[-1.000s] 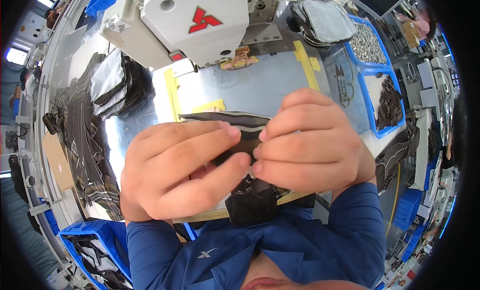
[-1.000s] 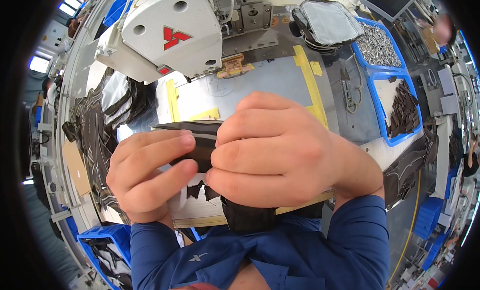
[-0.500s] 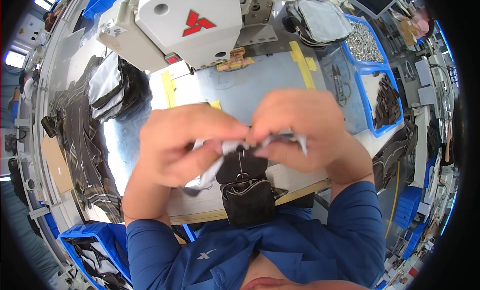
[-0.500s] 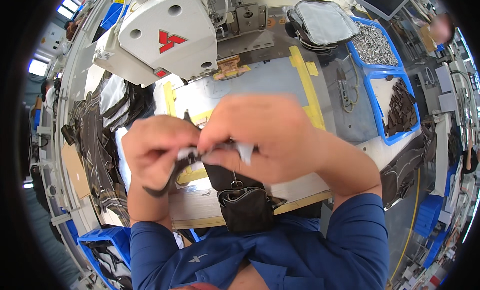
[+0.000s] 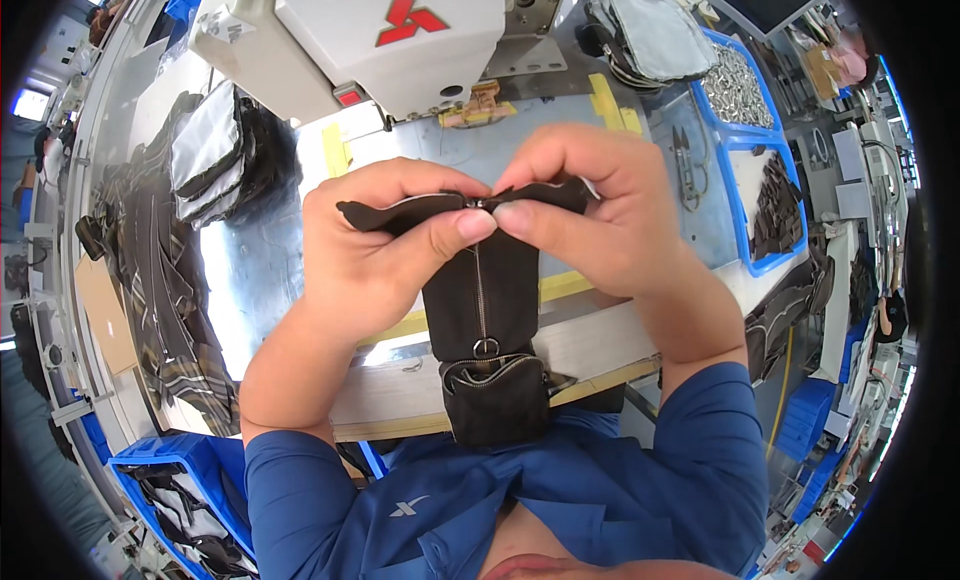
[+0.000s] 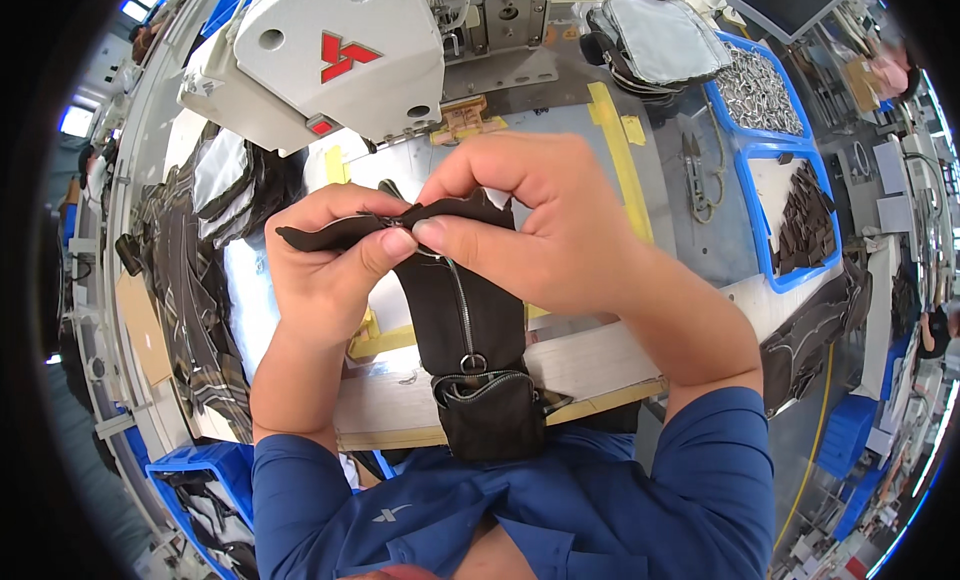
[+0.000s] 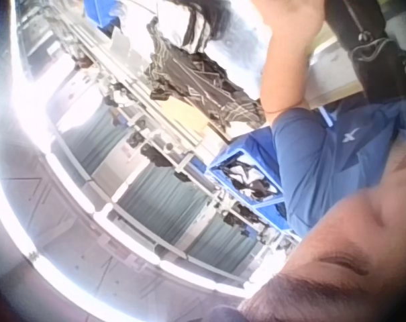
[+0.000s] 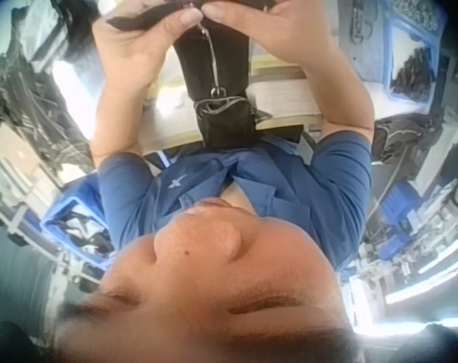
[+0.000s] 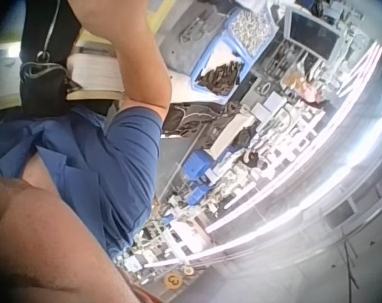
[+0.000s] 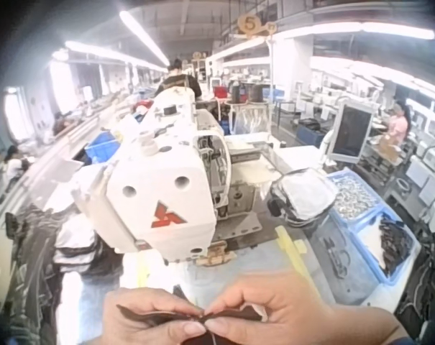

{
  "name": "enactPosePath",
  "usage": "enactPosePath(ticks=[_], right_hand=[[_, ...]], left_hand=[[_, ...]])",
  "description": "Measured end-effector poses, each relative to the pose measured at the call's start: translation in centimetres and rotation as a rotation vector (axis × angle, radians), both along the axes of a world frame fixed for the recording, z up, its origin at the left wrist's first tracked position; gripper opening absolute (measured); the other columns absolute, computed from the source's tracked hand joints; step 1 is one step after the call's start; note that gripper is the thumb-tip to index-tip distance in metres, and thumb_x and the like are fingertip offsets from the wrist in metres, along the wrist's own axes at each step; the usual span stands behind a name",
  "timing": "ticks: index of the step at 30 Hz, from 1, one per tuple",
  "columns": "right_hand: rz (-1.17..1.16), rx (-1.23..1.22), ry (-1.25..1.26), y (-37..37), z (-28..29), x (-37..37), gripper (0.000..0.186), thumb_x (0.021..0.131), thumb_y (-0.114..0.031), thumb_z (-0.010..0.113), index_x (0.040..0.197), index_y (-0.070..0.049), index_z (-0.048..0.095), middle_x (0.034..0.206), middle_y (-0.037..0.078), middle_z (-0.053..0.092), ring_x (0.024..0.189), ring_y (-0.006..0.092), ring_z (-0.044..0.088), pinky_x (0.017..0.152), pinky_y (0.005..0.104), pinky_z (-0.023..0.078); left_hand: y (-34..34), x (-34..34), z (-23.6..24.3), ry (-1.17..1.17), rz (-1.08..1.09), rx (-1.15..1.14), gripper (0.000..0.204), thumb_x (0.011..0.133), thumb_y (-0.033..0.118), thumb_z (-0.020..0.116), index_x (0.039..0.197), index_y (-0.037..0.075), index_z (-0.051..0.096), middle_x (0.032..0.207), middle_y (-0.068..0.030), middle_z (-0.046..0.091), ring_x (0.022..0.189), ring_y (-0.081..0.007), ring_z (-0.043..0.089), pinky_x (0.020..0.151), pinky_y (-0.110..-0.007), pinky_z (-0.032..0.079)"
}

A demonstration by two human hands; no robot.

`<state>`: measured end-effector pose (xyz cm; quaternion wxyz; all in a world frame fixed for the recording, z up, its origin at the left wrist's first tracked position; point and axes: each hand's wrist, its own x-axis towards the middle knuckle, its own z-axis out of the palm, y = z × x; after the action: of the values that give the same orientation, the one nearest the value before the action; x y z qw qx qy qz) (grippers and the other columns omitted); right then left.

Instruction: The person sews a zipper onto a small pouch using an industrial sewing machine. They repeatedly align the zipper, guide the pouch under the needle, and stitch along the edges. The person handles multiple pouches, placing finished ones aside and picking up new ones to continue the process.

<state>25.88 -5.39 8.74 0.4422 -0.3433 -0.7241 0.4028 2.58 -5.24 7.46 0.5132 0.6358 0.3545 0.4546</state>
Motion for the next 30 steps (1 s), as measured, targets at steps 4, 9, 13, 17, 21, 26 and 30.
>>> enactPosePath(ticks=[4, 9, 13, 17, 21, 26, 30], right_hand=[[0.006, 0.247, 0.036, 0.9, -0.1, 0.0, 0.015, 0.086, -0.005, 0.081, 0.099, -0.004, 0.074, 0.090, 0.006, 0.073, 0.078, 0.0191, 0.067, 0.066, 0.0305, 0.050], [-0.032, 0.399, -0.184, -0.2, 1.0, -0.3, 0.018, 0.081, -0.002, 0.082, 0.095, -0.004, 0.071, 0.086, 0.009, 0.067, 0.076, 0.0287, 0.065, 0.066, 0.0363, 0.051], [-0.076, 0.498, -0.278, -0.1, 0.8, -0.1, 0.017, 0.081, -0.002, 0.081, 0.092, -0.005, 0.068, 0.083, 0.009, 0.063, 0.074, 0.0317, 0.062, 0.064, 0.0392, 0.050], [-0.097, 0.557, -0.251, 0.0, 0.3, -0.5, 0.016, 0.083, -0.003, 0.080, 0.093, -0.005, 0.068, 0.085, 0.010, 0.063, 0.074, 0.0319, 0.061, 0.065, 0.0384, 0.050], [-0.054, 0.205, -0.185, 0.9, -0.3, 0.0, 0.019, 0.089, -0.010, 0.081, 0.103, -0.003, 0.072, 0.092, 0.006, 0.071, 0.077, 0.0195, 0.066, 0.069, 0.0316, 0.052], [-0.012, -0.543, 0.238, 3.0, -3.2, 0.5, 0.020, 0.098, -0.012, 0.076, 0.111, 0.003, 0.073, 0.099, 0.002, 0.074, 0.096, 0.0105, 0.069, 0.090, 0.0270, 0.055], [-0.143, -0.574, 0.181, 3.7, -7.1, 0.4, 0.022, 0.098, -0.023, 0.079, 0.101, -0.001, 0.077, 0.089, 0.002, 0.074, 0.077, 0.0069, 0.065, 0.065, 0.0270, 0.050]], left_hand=[[0.1, 0.3, -0.3, 0.029, -0.010, 0.054, 0.013, 0.090, 0.005, 0.086, 0.101, 0.001, 0.081, 0.089, -0.0078, 0.080, 0.078, -0.0105, 0.071, 0.070, -0.026, 0.056], [0.6, 0.5, -0.9, 0.207, -0.017, 0.397, 0.017, 0.082, 0.004, 0.089, 0.096, 0.005, 0.081, 0.081, -0.0065, 0.077, 0.064, -0.0164, 0.060, 0.067, -0.030, 0.047], [0.9, 0.9, -1.0, 0.311, 0.024, 0.550, 0.019, 0.080, 0.011, 0.092, 0.095, 0.008, 0.081, 0.075, -0.0031, 0.073, 0.060, -0.0166, 0.054, 0.067, -0.031, 0.038], [1.3, 0.8, -1.4, 0.325, 0.033, 0.599, 0.021, 0.078, 0.014, 0.094, 0.096, 0.009, 0.083, 0.072, -0.0021, 0.071, 0.057, -0.0180, 0.054, 0.064, -0.032, 0.038], [0.4, 0.8, -1.7, 0.280, 0.086, 0.182, 0.018, 0.086, 0.015, 0.091, 0.097, 0.004, 0.082, 0.076, -0.0017, 0.073, 0.065, -0.0109, 0.058, 0.062, -0.030, 0.043], [2.8, 1.9, -3.2, -0.141, 0.057, -0.304, 0.018, 0.094, 0.014, 0.085, 0.100, -0.002, 0.080, 0.088, -0.0029, 0.077, 0.078, -0.0090, 0.066, 0.072, -0.027, 0.053], [4.8, 2.9, -5.2, -0.303, 0.051, -0.516, 0.022, 0.095, 0.010, 0.082, 0.109, -0.006, 0.076, 0.094, -0.0085, 0.078, 0.081, -0.0152, 0.072, 0.076, -0.031, 0.057]])
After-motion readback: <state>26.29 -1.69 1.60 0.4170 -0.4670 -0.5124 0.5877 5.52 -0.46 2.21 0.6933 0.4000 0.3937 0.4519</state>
